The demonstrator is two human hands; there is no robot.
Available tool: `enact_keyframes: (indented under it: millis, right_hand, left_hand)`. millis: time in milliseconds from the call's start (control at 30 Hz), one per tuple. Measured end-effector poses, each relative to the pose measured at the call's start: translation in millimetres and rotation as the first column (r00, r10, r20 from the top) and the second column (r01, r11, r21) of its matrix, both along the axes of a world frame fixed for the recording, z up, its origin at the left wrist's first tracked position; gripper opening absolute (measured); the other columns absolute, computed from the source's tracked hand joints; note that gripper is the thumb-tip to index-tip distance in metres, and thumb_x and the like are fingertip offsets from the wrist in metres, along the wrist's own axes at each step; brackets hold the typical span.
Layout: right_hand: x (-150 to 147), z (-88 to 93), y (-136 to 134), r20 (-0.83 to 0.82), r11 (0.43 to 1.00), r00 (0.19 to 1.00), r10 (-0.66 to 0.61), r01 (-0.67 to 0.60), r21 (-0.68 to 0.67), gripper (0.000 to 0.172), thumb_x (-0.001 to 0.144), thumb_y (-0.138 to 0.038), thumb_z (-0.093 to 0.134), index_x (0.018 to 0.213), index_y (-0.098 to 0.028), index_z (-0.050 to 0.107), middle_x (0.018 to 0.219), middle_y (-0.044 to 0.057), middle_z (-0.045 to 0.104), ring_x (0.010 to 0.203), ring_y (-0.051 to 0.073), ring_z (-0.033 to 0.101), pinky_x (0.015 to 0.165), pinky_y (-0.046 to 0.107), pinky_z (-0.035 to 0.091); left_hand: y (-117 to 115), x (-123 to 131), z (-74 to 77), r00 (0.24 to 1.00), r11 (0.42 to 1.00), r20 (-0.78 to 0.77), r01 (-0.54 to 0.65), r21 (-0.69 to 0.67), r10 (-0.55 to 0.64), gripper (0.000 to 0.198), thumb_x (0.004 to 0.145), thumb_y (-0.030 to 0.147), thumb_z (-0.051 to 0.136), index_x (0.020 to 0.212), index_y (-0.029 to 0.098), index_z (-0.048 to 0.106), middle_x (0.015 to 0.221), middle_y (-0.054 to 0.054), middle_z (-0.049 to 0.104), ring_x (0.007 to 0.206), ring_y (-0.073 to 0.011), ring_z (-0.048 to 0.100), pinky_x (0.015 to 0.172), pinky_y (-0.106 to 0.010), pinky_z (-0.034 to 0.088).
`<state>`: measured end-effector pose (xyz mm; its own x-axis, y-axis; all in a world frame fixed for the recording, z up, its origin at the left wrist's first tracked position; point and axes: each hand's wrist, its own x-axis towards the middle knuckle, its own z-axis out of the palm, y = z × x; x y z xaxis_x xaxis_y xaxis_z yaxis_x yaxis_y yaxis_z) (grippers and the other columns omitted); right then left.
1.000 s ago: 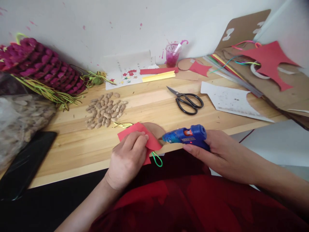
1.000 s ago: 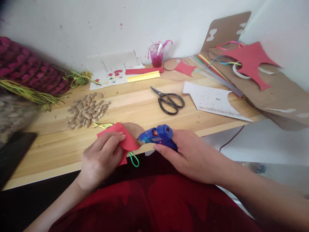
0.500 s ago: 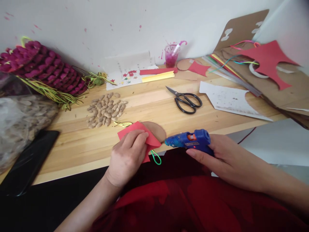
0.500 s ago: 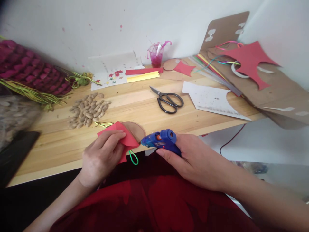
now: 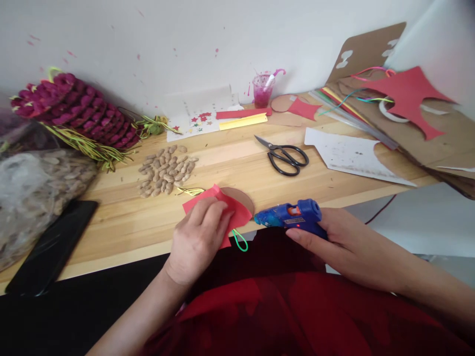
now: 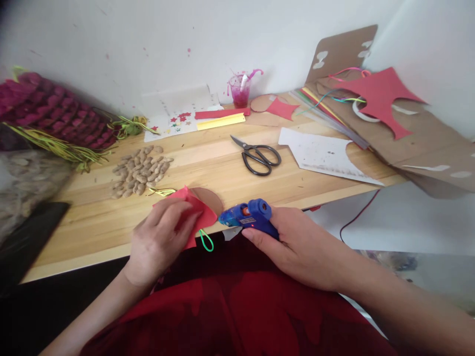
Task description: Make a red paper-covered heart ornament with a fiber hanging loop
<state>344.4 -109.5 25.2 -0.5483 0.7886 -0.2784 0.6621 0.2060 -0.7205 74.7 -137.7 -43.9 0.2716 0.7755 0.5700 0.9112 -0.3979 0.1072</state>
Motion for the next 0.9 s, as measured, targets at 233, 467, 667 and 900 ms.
enact_keyframes:
  millis: [233,467,667,900]
  right_hand:
    - [17,-18.2,8,-0.118,0.903,0.958,-0.262,0.2,-0.381,0.048,0.093,-0.063,0.049,0.084,-0.018,0.062,0.051,0.0,0.06,0.045,0.013,0.052,0.045,0.024,0.04]
    - [13,-32.2,13,-0.352,0.765,0.791,-0.5,0.212,-0.608,0.045,0.091,-0.061,0.054,0.084,-0.018,0.061,0.045,-0.002,0.054,0.032,0.007,0.037,0.033,0.02,0.027]
    - [3,-41.3,15,-0.426,0.731,0.718,-0.55,0.167,-0.662,0.04,0.092,-0.057,0.055,0.085,-0.018,0.062,0.049,0.0,0.057,0.035,0.009,0.042,0.033,0.02,0.026]
    - [-1,-40.8,16,-0.406,0.72,0.713,-0.571,0.198,-0.665,0.042,0.092,-0.058,0.055,0.083,-0.018,0.061,0.047,0.0,0.056,0.033,0.009,0.04,0.034,0.021,0.024]
  left_hand:
    - [1,-6,-1.7,0.981,0.979,-0.017,0.191,-0.069,-0.193,0.032,0.091,0.014,0.063,0.123,0.014,0.064,0.123,-0.012,0.071,0.119,-0.0236,0.064,0.104,-0.041,0.054]
    - [3,-6,-0.5,0.965,0.963,-0.136,0.196,-0.183,-0.222,0.04,0.096,0.023,0.056,0.134,0.01,0.058,0.141,-0.02,0.058,0.136,-0.031,0.051,0.11,-0.05,0.048]
    - [-2,-7,4.0,0.954,0.94,-0.187,0.174,-0.295,-0.235,0.045,0.097,0.027,0.054,0.141,0.018,0.053,0.154,-0.021,0.042,0.145,-0.0348,0.037,0.109,-0.053,0.047]
    - [-6,-4,4.7,0.941,0.927,-0.255,0.124,-0.354,-0.223,0.058,0.093,0.04,0.058,0.148,0.021,0.047,0.156,-0.025,0.037,0.146,-0.0381,0.033,0.11,-0.054,0.043]
